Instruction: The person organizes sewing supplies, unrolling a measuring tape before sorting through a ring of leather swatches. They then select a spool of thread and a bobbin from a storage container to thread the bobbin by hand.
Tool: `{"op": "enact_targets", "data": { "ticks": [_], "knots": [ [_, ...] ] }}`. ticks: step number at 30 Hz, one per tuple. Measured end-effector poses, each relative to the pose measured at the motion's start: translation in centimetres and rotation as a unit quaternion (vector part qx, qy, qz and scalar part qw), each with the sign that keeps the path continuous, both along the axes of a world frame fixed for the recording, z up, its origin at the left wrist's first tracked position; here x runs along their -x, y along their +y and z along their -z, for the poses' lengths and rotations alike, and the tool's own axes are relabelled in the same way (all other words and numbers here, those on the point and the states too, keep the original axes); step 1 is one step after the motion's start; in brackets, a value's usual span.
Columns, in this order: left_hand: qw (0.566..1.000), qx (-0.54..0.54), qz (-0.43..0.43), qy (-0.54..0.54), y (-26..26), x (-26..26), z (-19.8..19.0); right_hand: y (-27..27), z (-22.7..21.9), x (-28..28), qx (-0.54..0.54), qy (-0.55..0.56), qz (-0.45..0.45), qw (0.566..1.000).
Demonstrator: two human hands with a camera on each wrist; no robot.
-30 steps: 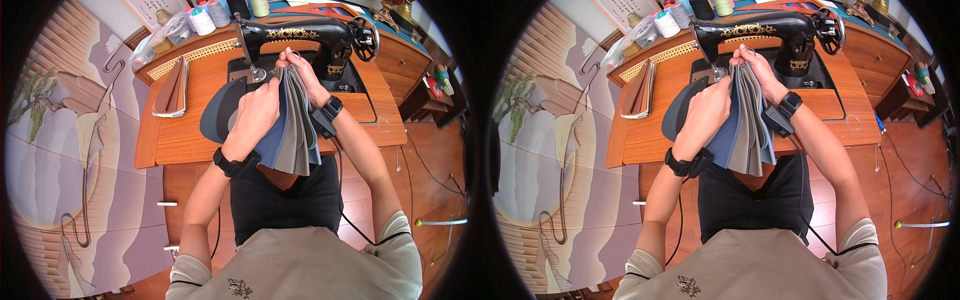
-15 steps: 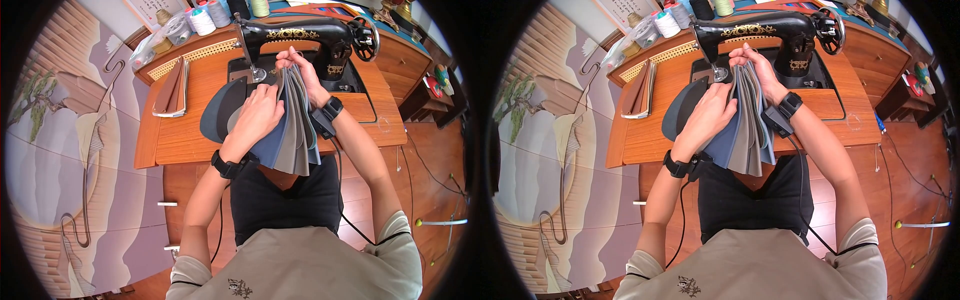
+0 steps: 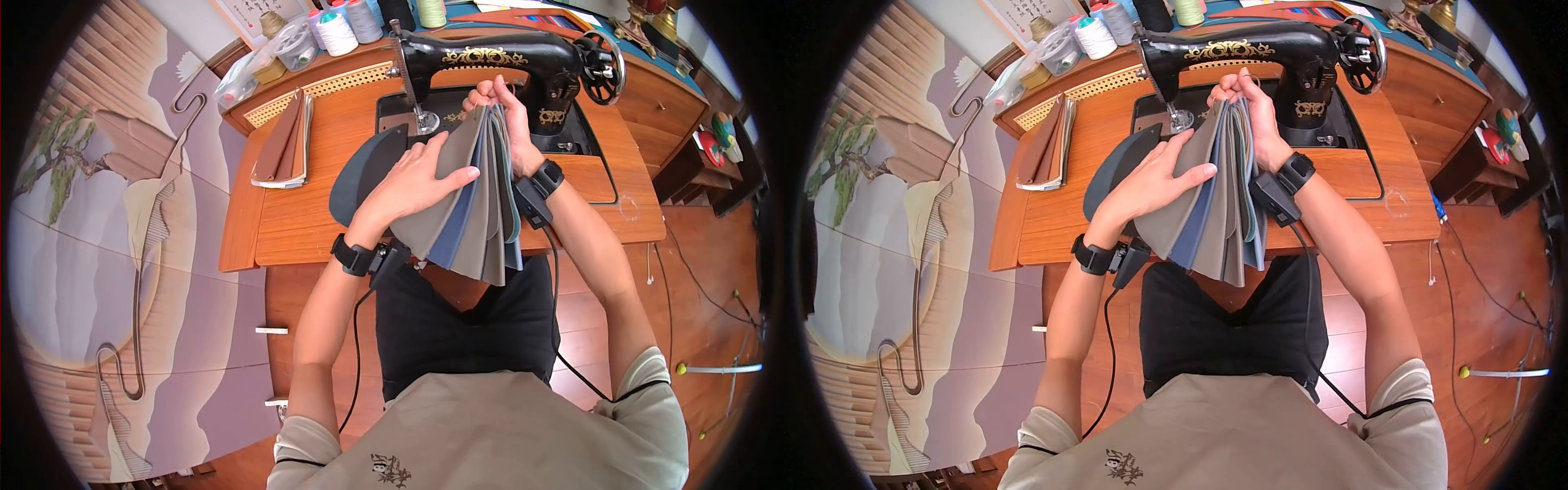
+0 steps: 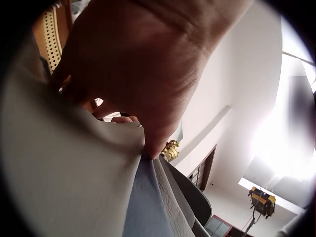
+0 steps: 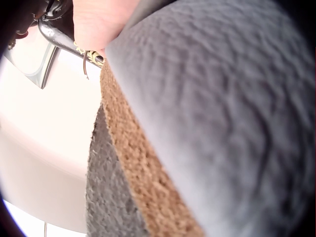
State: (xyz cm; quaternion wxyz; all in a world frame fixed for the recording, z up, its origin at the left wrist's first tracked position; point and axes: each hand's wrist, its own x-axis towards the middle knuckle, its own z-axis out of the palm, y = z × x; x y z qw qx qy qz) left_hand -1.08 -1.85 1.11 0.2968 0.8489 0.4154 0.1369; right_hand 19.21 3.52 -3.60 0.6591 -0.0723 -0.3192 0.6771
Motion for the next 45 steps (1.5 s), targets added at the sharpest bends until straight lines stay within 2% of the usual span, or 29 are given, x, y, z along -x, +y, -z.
{"op": "enact_targets", "data": {
  "ticks": [4, 6, 11, 13, 17, 19, 26, 28, 32, 36, 39, 41, 45],
  "knots": [
    [0.998, -0.043, -0.003, 0.04, -1.8, -0.2, -1.1, 0.2, 0.4, -0.5, -0.01, 0.014, -0.01, 1.0],
    [0.998, -0.041, -0.005, 0.048, -2.3, -0.2, -1.4, 0.4, 0.4, -0.4, 0.001, -0.004, 0.018, 1.0],
    [0.998, -0.042, -0.008, 0.047, -2.3, -0.7, -0.2, 0.7, 0.8, -1.1, -0.015, -0.022, -0.035, 0.999],
    [0.996, -0.062, -0.013, 0.055, -2.7, -1.1, 0.5, 0.5, 0.5, -0.8, 0.008, -0.127, 0.038, 0.991],
    [0.996, -0.061, -0.01, 0.061, -2.8, -1.3, 0.3, 0.1, 0.1, -0.2, 0.011, -0.159, 0.056, 0.986],
    [0.999, -0.019, -0.021, 0.02, -2.5, -1.5, 0.0, 0.0, 0.2, -0.3, 0.014, -0.195, 0.035, 0.98],
    [0.995, -0.007, -0.006, -0.099, 0.4, -3.7, 1.0, -0.3, -0.1, -0.2, 0.01, -0.169, 0.047, 0.984],
    [0.991, 0.006, 0.031, -0.133, 1.1, -4.3, 2.0, -0.1, 0.1, -0.3, -0.024, -0.151, 0.035, 0.988],
    [0.991, 0.024, 0.022, -0.131, 0.9, -4.5, 1.7, -0.4, -0.2, -0.1, 0.003, -0.155, 0.043, 0.987],
    [0.995, -0.001, 0.017, -0.093, 0.9, -4.0, 1.2, -0.7, -0.6, 0.1, -0.006, -0.174, 0.036, 0.984],
    [0.995, -0.041, -0.002, -0.089, 0.7, -3.8, 1.5, -0.8, -1.0, 0.3, -0.012, -0.229, 0.046, 0.972],
    [0.991, -0.091, -0.003, -0.099, 0.7, -3.8, 1.9, -0.9, -1.2, 0.4, 0.0, -0.234, 0.016, 0.972],
    [0.993, -0.082, -0.006, -0.086, 0.0, -3.5, 1.3, -0.8, -1.1, 0.5, -0.012, -0.22, -0.001, 0.975]
  ]
}}
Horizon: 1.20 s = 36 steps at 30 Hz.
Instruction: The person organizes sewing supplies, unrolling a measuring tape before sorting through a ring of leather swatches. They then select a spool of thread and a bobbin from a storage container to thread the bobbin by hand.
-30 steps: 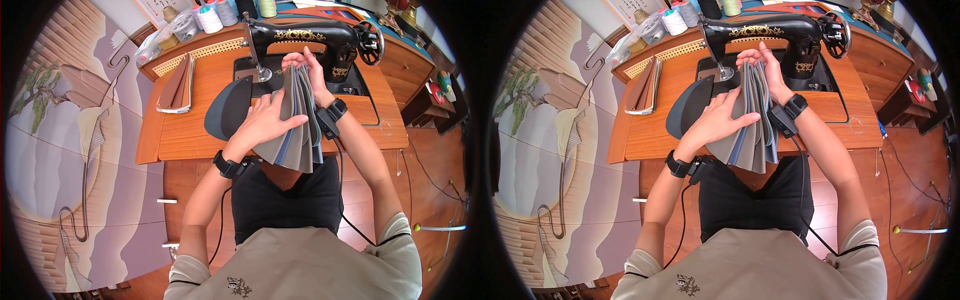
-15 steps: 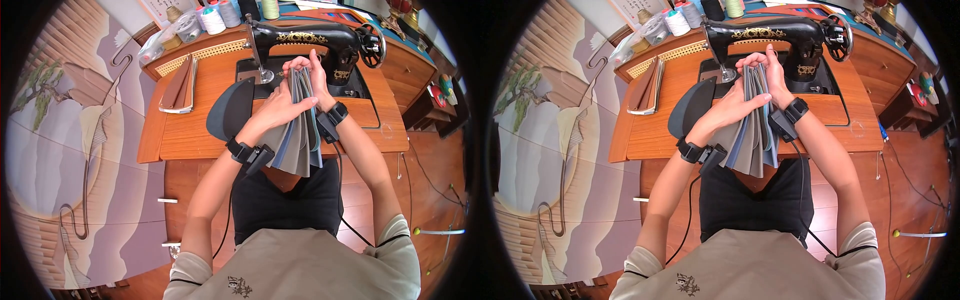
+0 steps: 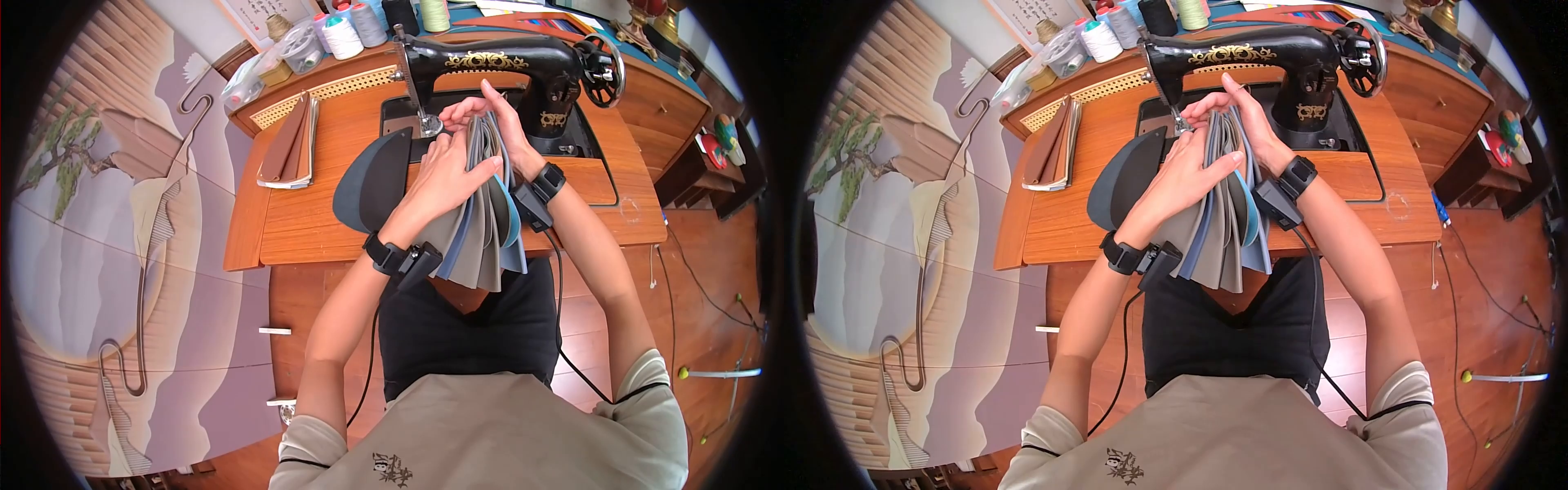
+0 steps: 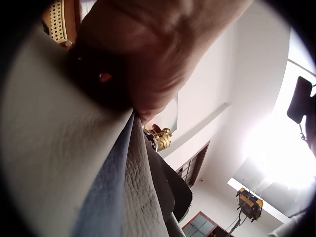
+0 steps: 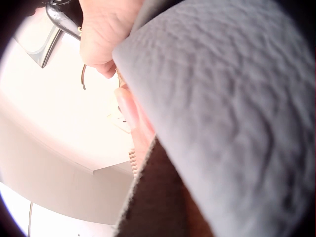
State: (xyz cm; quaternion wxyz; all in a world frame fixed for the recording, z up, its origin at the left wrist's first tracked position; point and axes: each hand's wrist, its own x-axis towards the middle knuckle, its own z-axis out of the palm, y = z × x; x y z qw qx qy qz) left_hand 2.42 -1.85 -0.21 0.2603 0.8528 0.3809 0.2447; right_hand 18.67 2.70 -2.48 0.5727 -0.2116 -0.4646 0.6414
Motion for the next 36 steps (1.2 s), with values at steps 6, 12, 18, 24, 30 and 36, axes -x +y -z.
{"op": "enact_targets", "data": {
  "ticks": [6, 12, 18, 24, 30, 36],
  "knots": [
    [0.998, -0.053, -0.012, -0.028, -0.4, 0.1, 0.3, -0.3, 0.0, -0.1, -0.001, -0.001, -0.05, 0.999],
    [0.999, -0.017, -0.045, 0.02, -1.1, -0.4, -0.7, 0.2, 0.9, -0.4, 0.077, 0.035, -0.027, 0.996],
    [0.996, -0.038, -0.075, 0.006, -1.5, -1.0, -1.0, -0.8, 0.6, 0.7, 0.127, 0.149, 0.017, 0.981],
    [0.992, -0.077, -0.081, 0.056, -3.7, -1.1, -3.8, -1.5, 0.8, 1.5, 0.158, 0.294, -0.082, 0.939],
    [0.98, -0.089, -0.123, 0.131, -4.1, -1.5, -4.2, -0.7, 2.8, 1.6, 0.1, 0.344, -0.153, 0.921],
    [0.996, 0.078, -0.052, 0.004, -0.1, -0.6, 0.2, -0.5, 1.8, 1.7, 0.186, 0.126, 0.033, 0.974]
  ]
}}
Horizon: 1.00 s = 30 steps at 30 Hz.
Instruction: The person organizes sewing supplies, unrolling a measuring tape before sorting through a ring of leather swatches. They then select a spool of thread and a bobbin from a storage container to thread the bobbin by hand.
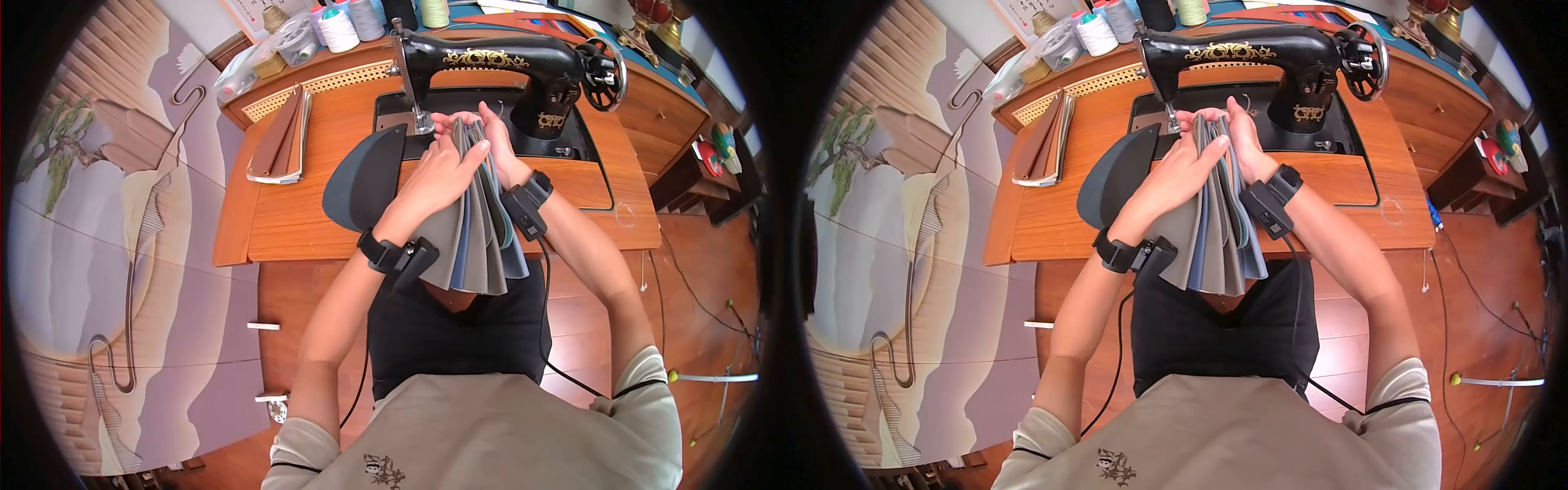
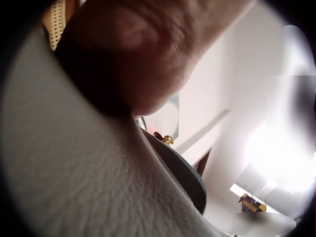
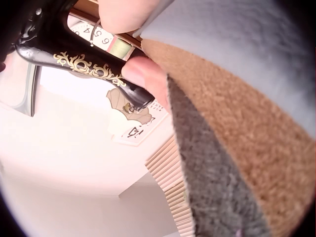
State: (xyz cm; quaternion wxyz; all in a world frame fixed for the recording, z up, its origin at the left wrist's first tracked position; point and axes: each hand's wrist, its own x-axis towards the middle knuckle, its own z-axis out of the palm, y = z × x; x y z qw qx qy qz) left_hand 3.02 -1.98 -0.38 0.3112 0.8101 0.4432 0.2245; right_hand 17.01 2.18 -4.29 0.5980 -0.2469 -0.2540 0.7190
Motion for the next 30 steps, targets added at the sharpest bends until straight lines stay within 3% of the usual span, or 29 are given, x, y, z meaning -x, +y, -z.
{"op": "enact_targets", "data": {
  "ticks": [1, 3, 5, 6, 7, 9, 16, 19, 21, 23, 25, 29, 30],
  "knots": [
    [0.996, 0.01, 0.017, -0.087, 0.1, 0.2, 0.4, 0.2, 0.2, -0.1, -0.017, -0.005, -0.003, 1.0],
    [0.992, 0.033, -0.013, -0.123, 0.2, 0.8, 1.3, 0.6, 0.6, -0.3, -0.036, 0.023, -0.017, 0.999],
    [0.974, -0.08, -0.036, -0.211, -0.1, 1.6, 1.2, 0.0, -0.5, -0.1, -0.073, 0.01, -0.011, 0.997],
    [0.958, -0.185, -0.046, -0.212, 0.3, 1.7, 1.6, -0.5, -1.1, 0.0, -0.057, -0.004, -0.009, 0.998],
    [0.959, -0.185, -0.046, -0.212, 0.1, 1.9, 1.1, -0.5, -0.9, 0.0, -0.057, -0.004, -0.009, 0.998],
    [0.971, -0.175, -0.046, -0.158, -0.2, 2.1, -0.2, -0.4, -0.8, 0.0, -0.075, 0.021, -0.033, 0.996],
    [0.946, -0.323, -0.011, 0.003, 0.4, 2.1, -1.5, -0.5, -1.3, 0.1, -0.108, -0.038, -0.027, 0.993],
    [0.939, -0.344, -0.022, -0.006, 0.7, 2.3, -2.0, -0.4, -1.4, -0.2, -0.112, -0.106, -0.027, 0.988],
    [0.942, -0.334, -0.029, 0.006, 0.5, 2.7, -2.6, -1.0, -2.1, -0.3, -0.145, -0.123, -0.072, 0.979],
    [0.946, -0.322, -0.033, 0.018, 0.3, 3.0, -3.4, -1.6, -2.7, 0.1, -0.149, -0.105, -0.09, 0.979],
    [0.916, -0.4, -0.004, 0.017, 0.1, 3.1, -4.1, -2.3, -3.3, 0.5, -0.125, -0.091, -0.11, 0.982],
    [0.891, -0.452, 0.023, 0.046, -0.2, 3.0, -5.7, -2.4, -2.9, 0.8, -0.051, -0.075, -0.086, 0.992],
    [0.887, -0.459, 0.021, 0.045, -0.2, 2.8, -5.8, -2.5, -2.9, 0.4, -0.106, -0.062, -0.138, 0.983]
  ]
}}
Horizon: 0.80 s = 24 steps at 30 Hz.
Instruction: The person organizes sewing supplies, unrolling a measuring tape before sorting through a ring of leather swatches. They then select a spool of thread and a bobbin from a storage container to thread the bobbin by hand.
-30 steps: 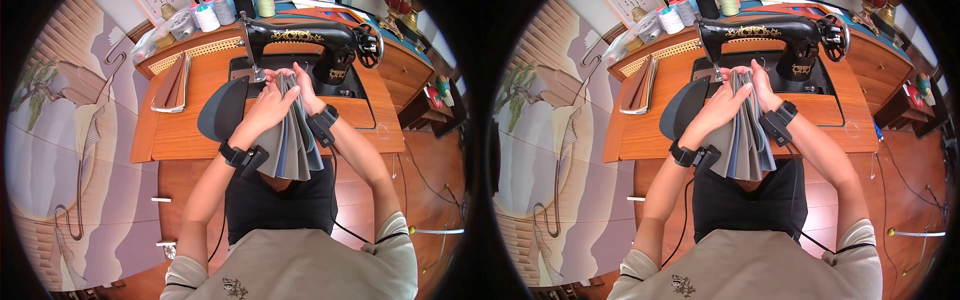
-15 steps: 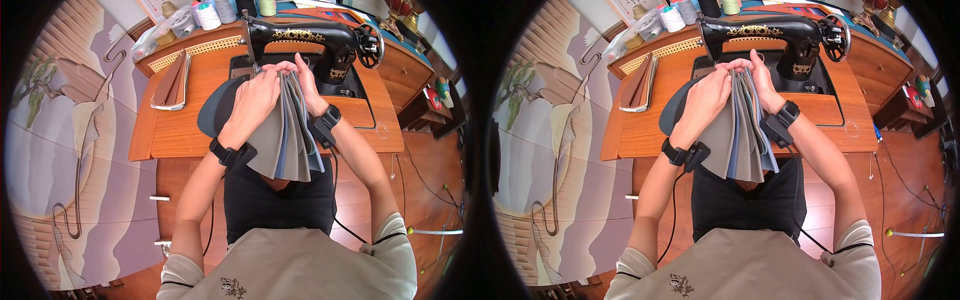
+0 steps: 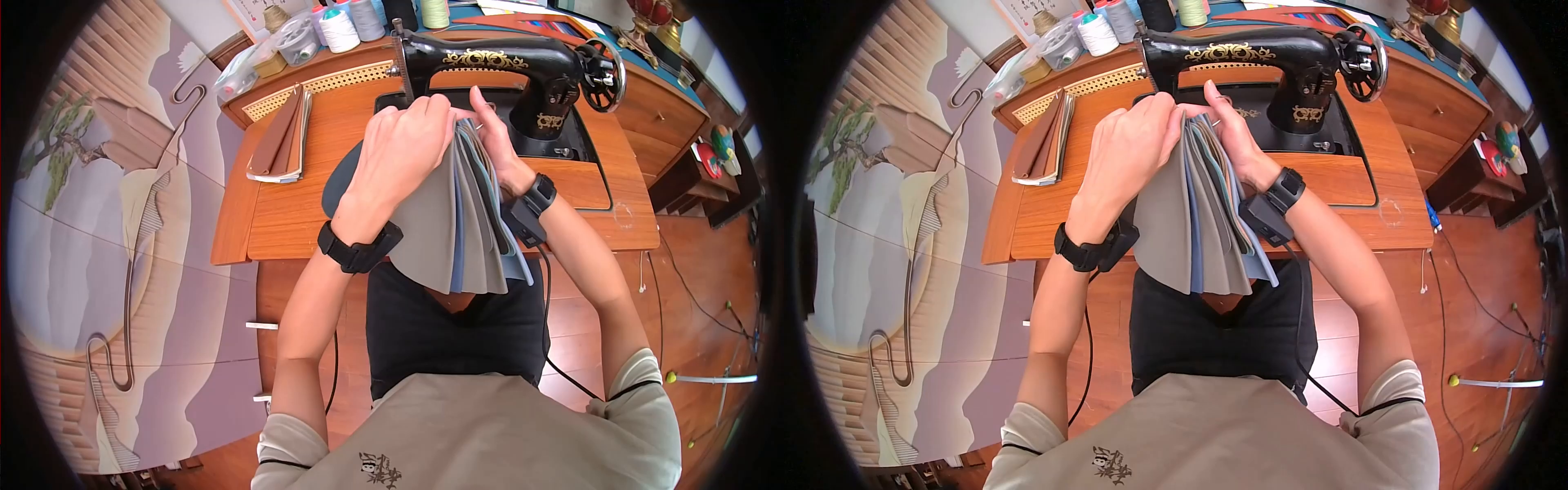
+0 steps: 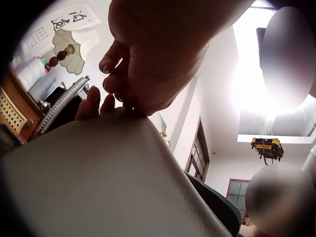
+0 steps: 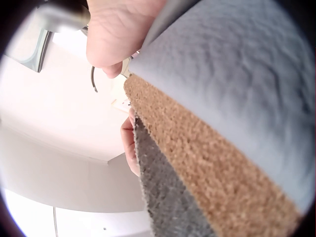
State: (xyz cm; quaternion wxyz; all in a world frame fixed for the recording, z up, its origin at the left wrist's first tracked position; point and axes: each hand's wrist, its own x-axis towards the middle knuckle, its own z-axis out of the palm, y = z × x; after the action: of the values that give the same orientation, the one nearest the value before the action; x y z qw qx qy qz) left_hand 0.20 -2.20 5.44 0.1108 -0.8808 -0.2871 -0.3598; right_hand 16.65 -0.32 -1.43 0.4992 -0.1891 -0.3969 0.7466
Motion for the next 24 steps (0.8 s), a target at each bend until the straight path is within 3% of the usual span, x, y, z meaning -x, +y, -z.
{"op": "enact_targets", "data": {
  "ticks": [3, 5, 7, 11, 14, 19, 21, 23, 24],
  "knots": [
    [1.0, 0.005, 0.002, -0.019, -0.1, -0.6, 0.2, -0.5, -0.7, 0.4, 0.041, 0.008, 0.042, 0.998],
    [0.999, 0.017, 0.005, -0.036, 0.0, -0.9, 0.7, -0.1, -0.2, -0.4, 0.006, 0.005, 0.01, 1.0],
    [0.996, 0.068, 0.002, -0.06, 0.1, -1.2, 1.5, 0.2, 0.1, -0.6, 0.01, -0.029, 0.031, 0.999],
    [0.988, 0.109, -0.004, -0.114, 0.3, -1.7, 2.6, 1.0, 0.6, 0.2, 0.012, 0.005, 0.085, 0.996],
    [0.981, 0.137, -0.015, -0.134, 0.2, -1.8, 3.4, 0.1, -0.4, 0.6, -0.007, 0.024, 0.064, 0.998],
    [0.964, 0.217, 0.005, -0.157, -0.1, -1.0, 4.3, 1.8, 1.6, -0.4, -0.057, -0.015, 0.034, 0.998],
    [0.953, 0.258, 0.007, -0.161, -0.4, -0.4, 4.2, 2.4, 2.1, -1.2, -0.058, -0.001, -0.017, 0.998],
    [0.958, 0.253, 0.019, -0.133, 1.1, 1.1, 4.3, 1.4, 0.9, -0.3, -0.051, -0.035, 0.025, 0.998],
    [0.962, 0.252, -0.022, -0.103, 1.7, 2.1, 4.1, 1.4, 0.9, -0.1, -0.072, -0.021, 0.019, 0.997]
  ]
}}
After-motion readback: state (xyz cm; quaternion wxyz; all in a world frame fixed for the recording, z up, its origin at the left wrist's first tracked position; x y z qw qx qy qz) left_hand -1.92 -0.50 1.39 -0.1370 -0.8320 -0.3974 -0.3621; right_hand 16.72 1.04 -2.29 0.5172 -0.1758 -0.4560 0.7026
